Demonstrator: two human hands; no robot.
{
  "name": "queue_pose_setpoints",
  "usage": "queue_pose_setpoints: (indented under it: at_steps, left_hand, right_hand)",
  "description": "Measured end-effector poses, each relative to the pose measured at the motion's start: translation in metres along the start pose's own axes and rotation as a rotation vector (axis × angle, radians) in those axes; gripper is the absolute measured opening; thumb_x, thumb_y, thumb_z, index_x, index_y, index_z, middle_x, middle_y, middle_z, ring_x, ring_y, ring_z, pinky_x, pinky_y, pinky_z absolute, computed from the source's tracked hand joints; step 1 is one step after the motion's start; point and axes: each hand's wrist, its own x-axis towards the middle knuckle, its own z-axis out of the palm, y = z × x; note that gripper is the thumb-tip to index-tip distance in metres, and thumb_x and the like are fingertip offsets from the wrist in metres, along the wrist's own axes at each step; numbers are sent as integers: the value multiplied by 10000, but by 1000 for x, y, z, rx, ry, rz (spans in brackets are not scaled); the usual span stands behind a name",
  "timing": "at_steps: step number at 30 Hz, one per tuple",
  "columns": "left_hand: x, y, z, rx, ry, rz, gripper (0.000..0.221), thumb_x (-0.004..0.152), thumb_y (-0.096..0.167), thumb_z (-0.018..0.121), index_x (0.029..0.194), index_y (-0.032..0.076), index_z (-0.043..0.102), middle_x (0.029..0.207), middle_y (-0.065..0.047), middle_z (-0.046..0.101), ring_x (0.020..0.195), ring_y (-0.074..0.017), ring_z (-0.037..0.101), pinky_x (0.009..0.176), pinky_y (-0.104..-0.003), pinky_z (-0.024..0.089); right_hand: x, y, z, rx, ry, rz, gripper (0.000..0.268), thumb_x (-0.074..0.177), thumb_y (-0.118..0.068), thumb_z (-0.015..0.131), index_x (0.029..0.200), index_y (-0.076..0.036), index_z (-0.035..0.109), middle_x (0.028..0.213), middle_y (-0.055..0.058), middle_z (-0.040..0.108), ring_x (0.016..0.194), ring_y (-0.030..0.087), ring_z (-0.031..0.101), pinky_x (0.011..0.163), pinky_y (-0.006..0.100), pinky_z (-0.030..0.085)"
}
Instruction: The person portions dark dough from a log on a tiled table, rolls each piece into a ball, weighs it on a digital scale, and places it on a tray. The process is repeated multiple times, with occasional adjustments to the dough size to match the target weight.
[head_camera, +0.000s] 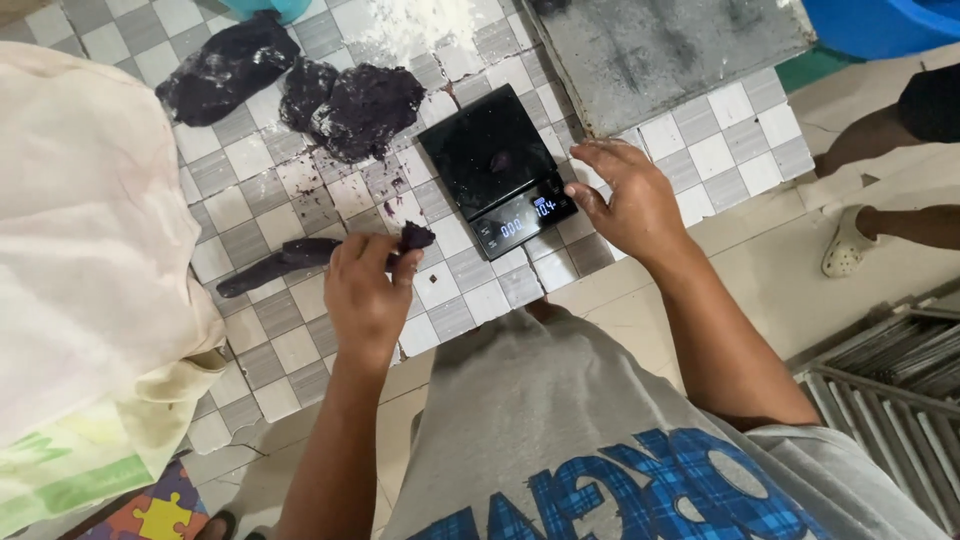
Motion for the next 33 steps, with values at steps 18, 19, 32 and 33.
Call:
queue_pose_setpoints:
  at_steps: [18,19,32,33]
  left_hand:
    - [42,45,11,-491,-399,-504,350,817,490,620,1011,204,678,914,-24,667,869,-195,661,752,-335,512]
    - [42,46,9,-615,-348,-517,282,813,396,657,964,161,694,834,-46,667,777,-175,656,693,-308,512]
    - [52,-6,27,79,-287,-256,292,776,284,707,1021,131,658,905,-61,622,899,-277,591,723,-414,493]
    - [50,-6,32,76,-294,-261,292,776,284,707,1021,131,658,905,-61,622,899,-277,591,723,-414,493]
  right_hand:
    - [39,-54,48,-64,-128,-435,212,709,-182,745,903,-112,691,808,56,610,783,227,612,662,314,492]
    - [38,-61,43,-47,-109,-467,207,703,-154,743,896,-99,691,827,59,607,796,227,608,660,310,487]
    - [72,-17,29,-52,-258,-282,429,723,-281,750,1113,-129,655,1091,132,625,1088,328,558,863,395,463]
    - [73,-18,21,-50,-267,-279,429,723,-281,750,1113,-129,655,1091,132,625,1088,328,558,863,395,463]
